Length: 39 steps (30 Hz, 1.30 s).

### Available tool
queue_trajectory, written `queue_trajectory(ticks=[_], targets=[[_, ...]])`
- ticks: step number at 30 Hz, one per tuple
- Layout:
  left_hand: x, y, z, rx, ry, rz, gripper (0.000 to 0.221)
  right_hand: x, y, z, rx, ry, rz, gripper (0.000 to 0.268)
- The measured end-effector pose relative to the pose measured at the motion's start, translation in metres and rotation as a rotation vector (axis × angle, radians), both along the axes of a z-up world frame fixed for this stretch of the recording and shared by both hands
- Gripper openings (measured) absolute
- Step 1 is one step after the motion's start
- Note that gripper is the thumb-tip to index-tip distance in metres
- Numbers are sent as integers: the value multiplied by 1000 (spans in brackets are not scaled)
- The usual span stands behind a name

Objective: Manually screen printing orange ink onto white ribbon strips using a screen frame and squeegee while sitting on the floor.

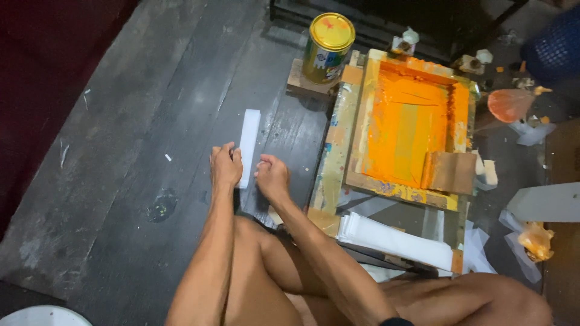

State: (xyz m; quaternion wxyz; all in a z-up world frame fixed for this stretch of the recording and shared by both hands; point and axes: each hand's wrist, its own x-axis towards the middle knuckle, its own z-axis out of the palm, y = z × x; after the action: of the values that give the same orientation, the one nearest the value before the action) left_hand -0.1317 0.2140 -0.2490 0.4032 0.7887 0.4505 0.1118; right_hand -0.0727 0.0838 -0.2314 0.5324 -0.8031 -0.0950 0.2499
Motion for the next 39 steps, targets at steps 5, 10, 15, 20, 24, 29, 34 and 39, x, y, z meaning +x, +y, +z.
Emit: queue_trajectory(ticks=[5,10,15,20,24,29,34,39], targets=[[8,-49,60,92,-312,-194,32,-8,-83,100,312,-23,-81,33],[23,-142,100,39,-455,-503,24,22,-227,138,166,-482,-58,23],[28,-227,127,-85,-323,-902,34,48,-344,158,-151,-777,279,21],[40,-247,116,136,-31,-1049,38,36,-380,138,-357,-676,378,31],[48,-252,127,233,166,-1029,15,31,-380,130,-393,-676,325,28],[49,-261,156,285,187,-995,4,40,-388,106,-382,-692,322,29],[42,-264,191,105,95,-934,6,47,-392,130,-330,-740,260,17],[41,-257,216,-218,-170,-712,12,67,-415,183,-72,-415,237,12]])
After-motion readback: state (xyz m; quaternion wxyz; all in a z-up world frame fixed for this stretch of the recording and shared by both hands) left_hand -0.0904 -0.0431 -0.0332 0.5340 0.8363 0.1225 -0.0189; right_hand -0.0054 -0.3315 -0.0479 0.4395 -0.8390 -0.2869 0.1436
